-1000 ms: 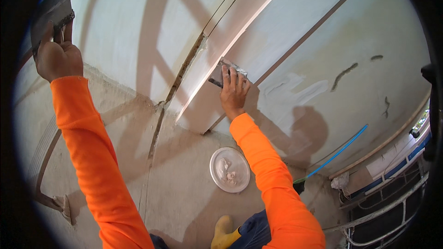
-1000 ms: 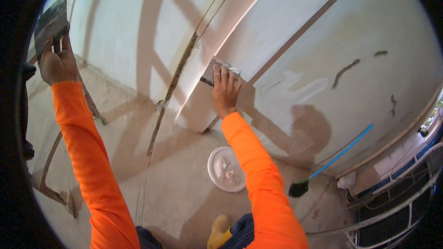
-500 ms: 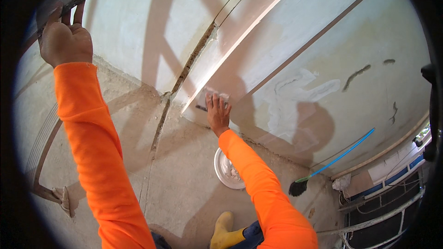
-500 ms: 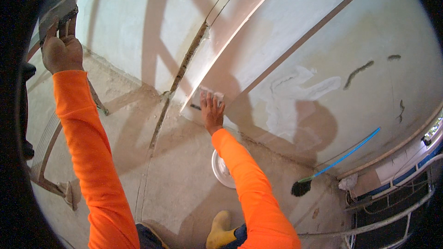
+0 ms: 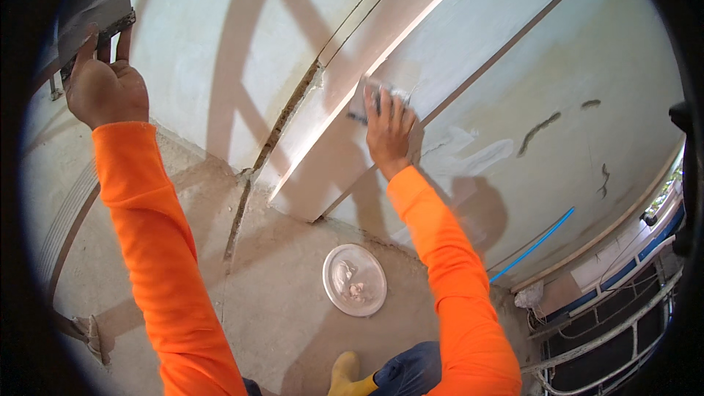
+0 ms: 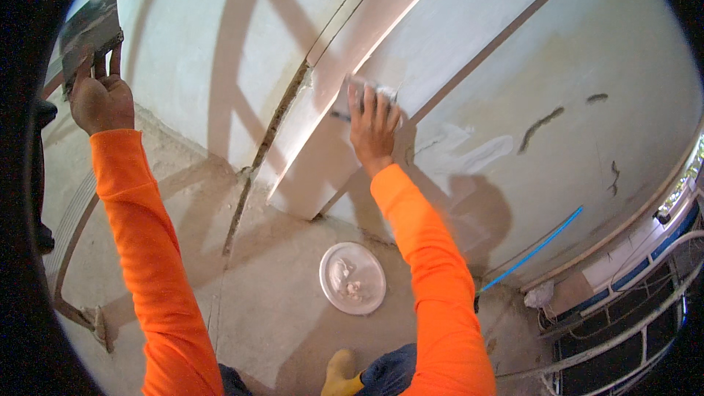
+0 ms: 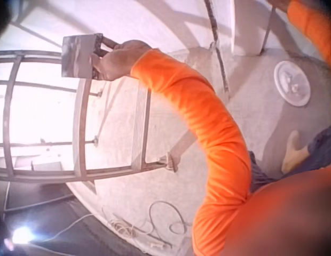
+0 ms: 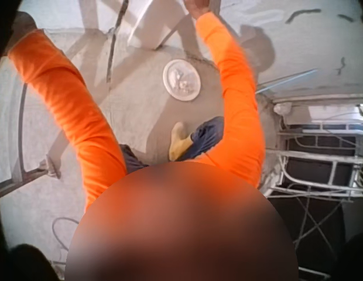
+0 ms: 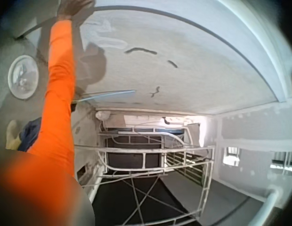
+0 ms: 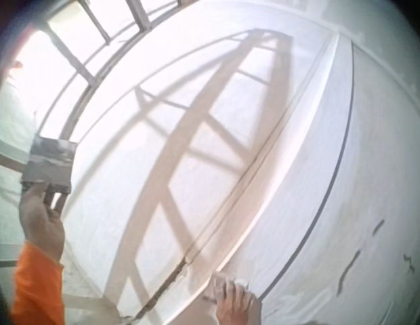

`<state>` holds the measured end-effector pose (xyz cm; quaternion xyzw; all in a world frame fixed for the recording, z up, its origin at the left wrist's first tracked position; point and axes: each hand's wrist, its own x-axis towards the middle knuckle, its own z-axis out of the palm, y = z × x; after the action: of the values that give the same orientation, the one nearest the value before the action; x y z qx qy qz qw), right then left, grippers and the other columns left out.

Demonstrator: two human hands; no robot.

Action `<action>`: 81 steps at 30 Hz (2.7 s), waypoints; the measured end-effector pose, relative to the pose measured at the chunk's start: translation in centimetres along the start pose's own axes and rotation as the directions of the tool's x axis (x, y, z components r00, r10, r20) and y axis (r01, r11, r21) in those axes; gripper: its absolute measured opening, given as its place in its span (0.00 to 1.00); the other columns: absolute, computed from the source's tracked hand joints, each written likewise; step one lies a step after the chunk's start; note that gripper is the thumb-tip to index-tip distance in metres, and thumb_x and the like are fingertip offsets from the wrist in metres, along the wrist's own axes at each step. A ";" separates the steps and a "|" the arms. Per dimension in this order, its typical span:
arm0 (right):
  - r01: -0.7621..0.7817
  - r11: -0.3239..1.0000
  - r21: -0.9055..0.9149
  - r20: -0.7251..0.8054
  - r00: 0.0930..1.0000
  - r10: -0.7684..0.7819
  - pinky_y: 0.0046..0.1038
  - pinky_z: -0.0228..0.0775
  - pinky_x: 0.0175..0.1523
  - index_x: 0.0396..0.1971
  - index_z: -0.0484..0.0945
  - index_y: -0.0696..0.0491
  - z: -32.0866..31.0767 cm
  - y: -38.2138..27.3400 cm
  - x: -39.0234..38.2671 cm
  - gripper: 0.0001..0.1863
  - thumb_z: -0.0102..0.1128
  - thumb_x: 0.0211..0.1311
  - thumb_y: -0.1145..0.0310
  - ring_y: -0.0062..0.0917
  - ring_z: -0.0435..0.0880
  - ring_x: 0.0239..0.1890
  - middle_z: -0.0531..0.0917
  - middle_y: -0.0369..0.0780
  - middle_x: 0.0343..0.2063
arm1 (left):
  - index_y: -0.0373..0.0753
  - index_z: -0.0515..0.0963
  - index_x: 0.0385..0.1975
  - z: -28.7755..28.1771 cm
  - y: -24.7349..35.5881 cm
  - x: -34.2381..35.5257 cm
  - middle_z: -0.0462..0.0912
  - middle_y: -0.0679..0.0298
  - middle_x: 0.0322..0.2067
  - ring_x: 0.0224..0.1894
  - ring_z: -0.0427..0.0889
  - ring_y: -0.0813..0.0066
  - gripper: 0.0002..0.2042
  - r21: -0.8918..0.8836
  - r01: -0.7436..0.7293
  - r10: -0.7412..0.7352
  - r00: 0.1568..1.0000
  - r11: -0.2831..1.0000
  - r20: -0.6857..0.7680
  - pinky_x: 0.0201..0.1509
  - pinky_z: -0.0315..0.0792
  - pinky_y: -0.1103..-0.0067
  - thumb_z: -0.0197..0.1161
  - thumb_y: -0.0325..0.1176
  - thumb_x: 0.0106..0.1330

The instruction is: The person applies plaster to a wall using a trowel and a smaller putty knife. They repeatedly scoop plaster from a bucket and spread it along a vertical seam and adjacent wall area, smoothing the surface.

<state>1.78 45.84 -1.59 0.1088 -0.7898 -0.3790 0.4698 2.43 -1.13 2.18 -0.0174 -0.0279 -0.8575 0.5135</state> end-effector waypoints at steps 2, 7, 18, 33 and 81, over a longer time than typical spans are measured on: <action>0.079 0.995 0.061 0.074 0.994 -0.083 0.55 0.66 0.64 0.73 0.69 0.45 -1.1 -2.3 -3.4 0.32 0.58 0.68 0.68 0.40 0.74 0.63 0.75 0.43 0.65 | 0.15 0.70 0.55 0.2 0.1 0.0 0.77 0.41 0.57 0.60 0.81 0.48 0.15 -0.001 -0.009 0.009 1.000 1.000 0.004 0.68 0.82 0.50 0.56 0.10 0.69; 0.047 0.993 0.105 0.093 0.994 -0.057 0.51 0.65 0.63 0.75 0.68 0.45 -3.5 -0.3 -1.4 0.34 0.58 0.67 0.71 0.39 0.73 0.63 0.74 0.42 0.65 | 0.23 0.67 0.66 0.7 1.6 0.2 0.76 0.42 0.62 0.63 0.80 0.47 0.21 0.072 0.005 -0.007 1.000 0.997 0.027 0.71 0.79 0.50 0.53 0.14 0.73; 0.093 0.991 0.092 0.129 0.986 -0.105 0.53 0.66 0.61 0.75 0.68 0.43 -4.0 0.2 -1.1 0.34 0.58 0.67 0.70 0.40 0.74 0.63 0.74 0.42 0.65 | 0.19 0.65 0.65 1.8 2.0 -0.5 0.76 0.40 0.62 0.66 0.78 0.46 0.19 0.079 -0.053 0.049 0.998 0.995 0.046 0.74 0.77 0.55 0.50 0.18 0.77; 0.054 0.999 -0.009 0.070 0.996 -0.053 0.56 0.62 0.68 0.75 0.67 0.41 -2.6 1.7 0.3 0.33 0.58 0.69 0.66 0.38 0.73 0.64 0.74 0.39 0.64 | 0.09 0.64 0.56 -0.5 0.8 1.5 0.74 0.32 0.57 0.58 0.81 0.38 0.20 0.102 -0.141 0.128 0.983 0.985 0.129 0.68 0.80 0.44 0.38 0.07 0.63; -0.054 0.968 0.246 0.220 0.975 -0.001 0.47 0.65 0.54 0.72 0.72 0.46 -0.1 -4.8 -4.3 0.37 0.68 0.60 0.66 0.36 0.75 0.54 0.76 0.41 0.55 | 0.18 0.70 0.60 1.3 0.6 -1.8 0.75 0.38 0.62 0.65 0.78 0.40 0.16 0.142 -0.117 0.099 0.987 0.983 0.129 0.75 0.75 0.53 0.45 0.16 0.76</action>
<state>3.29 44.71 -7.80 0.1141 -0.8796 -0.2797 0.3676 3.78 0.28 3.36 -0.0328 -0.1220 -0.8211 0.5566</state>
